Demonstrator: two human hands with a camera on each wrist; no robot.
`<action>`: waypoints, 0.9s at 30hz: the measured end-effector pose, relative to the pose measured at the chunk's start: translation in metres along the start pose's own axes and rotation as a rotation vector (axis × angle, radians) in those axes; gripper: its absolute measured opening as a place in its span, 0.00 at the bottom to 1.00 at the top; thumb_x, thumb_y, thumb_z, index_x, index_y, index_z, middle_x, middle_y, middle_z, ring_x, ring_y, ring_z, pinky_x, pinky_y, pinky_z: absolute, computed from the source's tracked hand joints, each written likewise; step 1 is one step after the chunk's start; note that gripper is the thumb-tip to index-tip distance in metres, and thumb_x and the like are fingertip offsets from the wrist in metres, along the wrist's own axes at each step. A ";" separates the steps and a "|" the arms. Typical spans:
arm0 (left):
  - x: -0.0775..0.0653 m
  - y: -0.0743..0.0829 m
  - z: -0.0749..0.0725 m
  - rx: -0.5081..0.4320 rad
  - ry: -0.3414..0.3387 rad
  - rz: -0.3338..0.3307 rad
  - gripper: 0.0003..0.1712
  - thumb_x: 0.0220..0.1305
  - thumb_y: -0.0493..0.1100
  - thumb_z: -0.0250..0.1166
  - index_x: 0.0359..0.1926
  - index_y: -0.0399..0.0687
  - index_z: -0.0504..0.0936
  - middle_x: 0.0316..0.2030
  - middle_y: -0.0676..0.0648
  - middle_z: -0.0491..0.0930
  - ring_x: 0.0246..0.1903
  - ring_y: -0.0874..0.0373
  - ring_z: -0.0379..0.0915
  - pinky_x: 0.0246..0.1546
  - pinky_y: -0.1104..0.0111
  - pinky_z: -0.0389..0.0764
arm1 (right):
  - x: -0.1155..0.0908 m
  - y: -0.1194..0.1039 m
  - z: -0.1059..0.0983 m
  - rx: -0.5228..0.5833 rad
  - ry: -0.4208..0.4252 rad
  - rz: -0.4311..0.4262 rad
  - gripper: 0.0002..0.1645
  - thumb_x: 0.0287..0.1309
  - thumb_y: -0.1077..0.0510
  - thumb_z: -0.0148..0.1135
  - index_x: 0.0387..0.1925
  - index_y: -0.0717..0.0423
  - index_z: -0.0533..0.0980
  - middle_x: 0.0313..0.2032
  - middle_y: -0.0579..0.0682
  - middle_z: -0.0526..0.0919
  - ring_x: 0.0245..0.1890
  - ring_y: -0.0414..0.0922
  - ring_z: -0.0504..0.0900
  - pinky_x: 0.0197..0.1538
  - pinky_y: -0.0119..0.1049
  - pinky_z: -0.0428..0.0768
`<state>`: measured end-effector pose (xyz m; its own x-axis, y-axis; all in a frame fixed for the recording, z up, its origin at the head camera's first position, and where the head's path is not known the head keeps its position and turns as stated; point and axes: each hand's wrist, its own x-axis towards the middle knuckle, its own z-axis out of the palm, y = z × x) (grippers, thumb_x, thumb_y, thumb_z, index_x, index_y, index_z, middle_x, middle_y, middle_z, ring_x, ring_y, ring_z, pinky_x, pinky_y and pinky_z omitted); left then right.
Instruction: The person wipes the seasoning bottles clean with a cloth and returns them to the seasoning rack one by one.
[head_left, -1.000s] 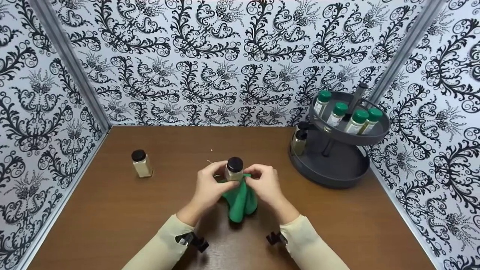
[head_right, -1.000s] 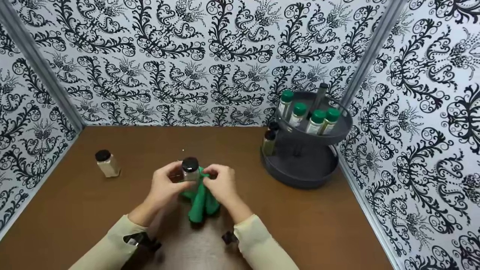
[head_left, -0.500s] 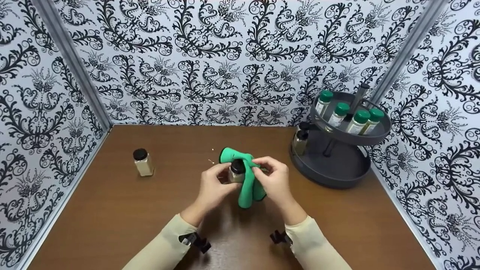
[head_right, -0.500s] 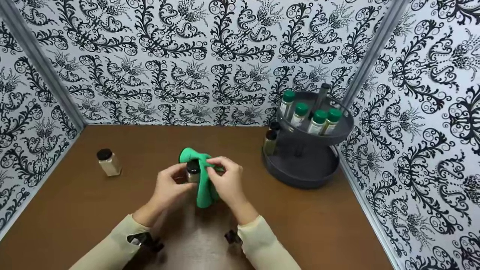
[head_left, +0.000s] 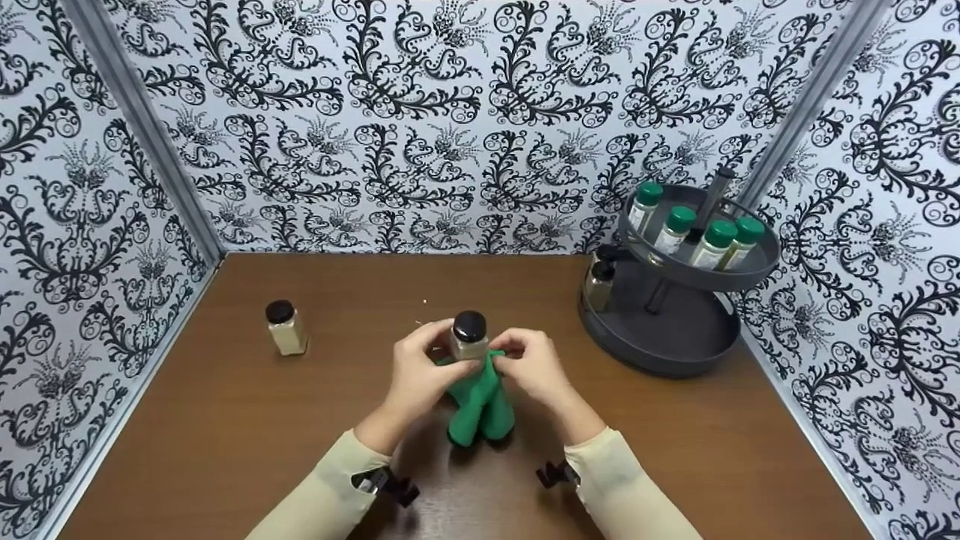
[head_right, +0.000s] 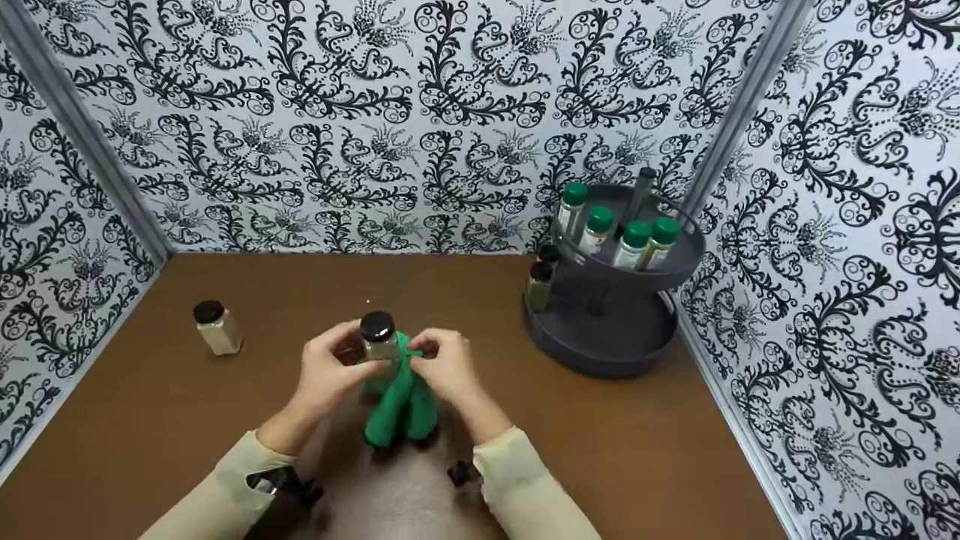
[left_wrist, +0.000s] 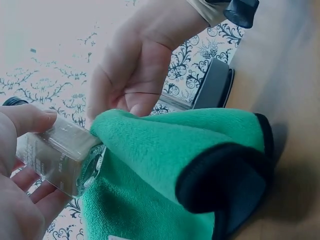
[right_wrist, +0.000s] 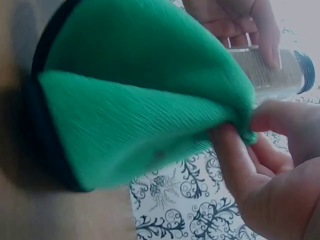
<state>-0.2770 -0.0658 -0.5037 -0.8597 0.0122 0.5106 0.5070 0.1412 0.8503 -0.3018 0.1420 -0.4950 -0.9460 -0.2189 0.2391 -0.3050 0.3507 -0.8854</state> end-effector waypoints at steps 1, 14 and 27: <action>0.000 0.000 0.000 0.003 -0.002 -0.002 0.31 0.49 0.38 0.86 0.57 0.52 0.89 0.43 0.48 0.89 0.41 0.57 0.85 0.44 0.57 0.91 | -0.001 -0.003 0.000 0.039 0.034 -0.008 0.08 0.54 0.72 0.69 0.36 0.62 0.88 0.36 0.57 0.91 0.34 0.38 0.85 0.40 0.28 0.83; -0.001 -0.005 0.006 0.023 -0.073 -0.059 0.29 0.47 0.31 0.81 0.54 0.42 0.88 0.43 0.43 0.90 0.42 0.54 0.87 0.45 0.61 0.91 | -0.016 -0.035 -0.007 0.269 0.279 -0.224 0.08 0.58 0.75 0.70 0.40 0.70 0.86 0.38 0.59 0.91 0.37 0.36 0.89 0.41 0.30 0.88; 0.003 0.008 -0.005 0.030 0.003 -0.016 0.30 0.47 0.38 0.86 0.55 0.53 0.89 0.44 0.50 0.88 0.41 0.56 0.86 0.45 0.63 0.90 | -0.003 -0.002 0.009 0.029 0.017 -0.013 0.09 0.53 0.73 0.67 0.35 0.63 0.87 0.34 0.58 0.91 0.31 0.39 0.84 0.36 0.28 0.83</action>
<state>-0.2746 -0.0699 -0.4947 -0.8674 0.0065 0.4976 0.4913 0.1710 0.8540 -0.2971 0.1337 -0.4982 -0.9439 -0.2075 0.2569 -0.3138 0.3212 -0.8935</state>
